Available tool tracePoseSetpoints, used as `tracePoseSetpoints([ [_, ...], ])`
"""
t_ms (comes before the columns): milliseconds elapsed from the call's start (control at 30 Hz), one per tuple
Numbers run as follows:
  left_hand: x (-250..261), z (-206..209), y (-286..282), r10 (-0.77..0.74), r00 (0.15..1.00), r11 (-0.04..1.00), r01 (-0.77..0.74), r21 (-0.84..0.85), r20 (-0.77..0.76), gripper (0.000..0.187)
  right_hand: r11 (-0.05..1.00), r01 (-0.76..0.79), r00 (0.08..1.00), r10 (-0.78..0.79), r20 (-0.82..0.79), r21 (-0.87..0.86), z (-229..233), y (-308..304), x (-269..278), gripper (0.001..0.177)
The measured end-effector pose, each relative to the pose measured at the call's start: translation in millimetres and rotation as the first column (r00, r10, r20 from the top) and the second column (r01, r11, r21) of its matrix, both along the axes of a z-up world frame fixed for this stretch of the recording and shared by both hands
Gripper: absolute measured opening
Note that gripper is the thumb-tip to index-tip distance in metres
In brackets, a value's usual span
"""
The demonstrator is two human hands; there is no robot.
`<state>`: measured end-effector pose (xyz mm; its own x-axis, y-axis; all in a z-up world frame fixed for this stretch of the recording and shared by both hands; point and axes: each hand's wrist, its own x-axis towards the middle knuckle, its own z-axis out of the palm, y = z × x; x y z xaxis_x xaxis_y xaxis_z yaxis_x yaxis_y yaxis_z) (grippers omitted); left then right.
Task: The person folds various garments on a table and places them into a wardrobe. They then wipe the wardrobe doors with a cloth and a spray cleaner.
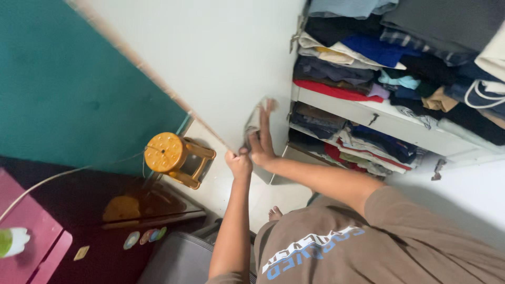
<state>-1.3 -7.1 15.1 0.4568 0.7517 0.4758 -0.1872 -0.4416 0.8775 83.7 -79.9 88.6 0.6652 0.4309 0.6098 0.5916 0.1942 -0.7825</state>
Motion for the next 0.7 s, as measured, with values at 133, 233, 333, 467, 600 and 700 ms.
tracePoseSetpoints([
  [133,-5,-1,-7,0.064,0.997,0.994,-0.067,-0.087,-0.031,0.074,0.992,-0.042,0.997,0.035,0.062,0.119,1,15,57,0.073],
  [233,-7,1,-12,0.052,0.999,0.992,-0.052,-0.114,-0.003,0.078,0.974,0.217,0.963,-0.202,-0.179,0.071,-24,42,114,0.067],
  [333,-10,14,-6,-0.093,0.984,0.992,0.104,-0.074,0.149,0.085,0.985,0.17,0.826,-0.13,-0.548,0.023,-71,44,175,0.069],
  [467,-9,31,-7,-0.084,0.988,0.994,0.092,-0.062,0.13,0.088,0.995,0.093,0.636,-0.08,-0.768,-0.027,-122,41,180,0.076],
  [600,-12,42,-9,-0.057,0.98,0.99,0.08,-0.114,0.191,0.095,0.999,0.014,0.689,-0.044,-0.723,-0.048,-121,23,88,0.074],
  [700,-12,49,-3,-0.028,0.983,0.993,0.048,-0.106,0.182,0.095,1.0,-0.007,0.869,0.013,-0.495,0.014,-93,18,76,0.073],
])
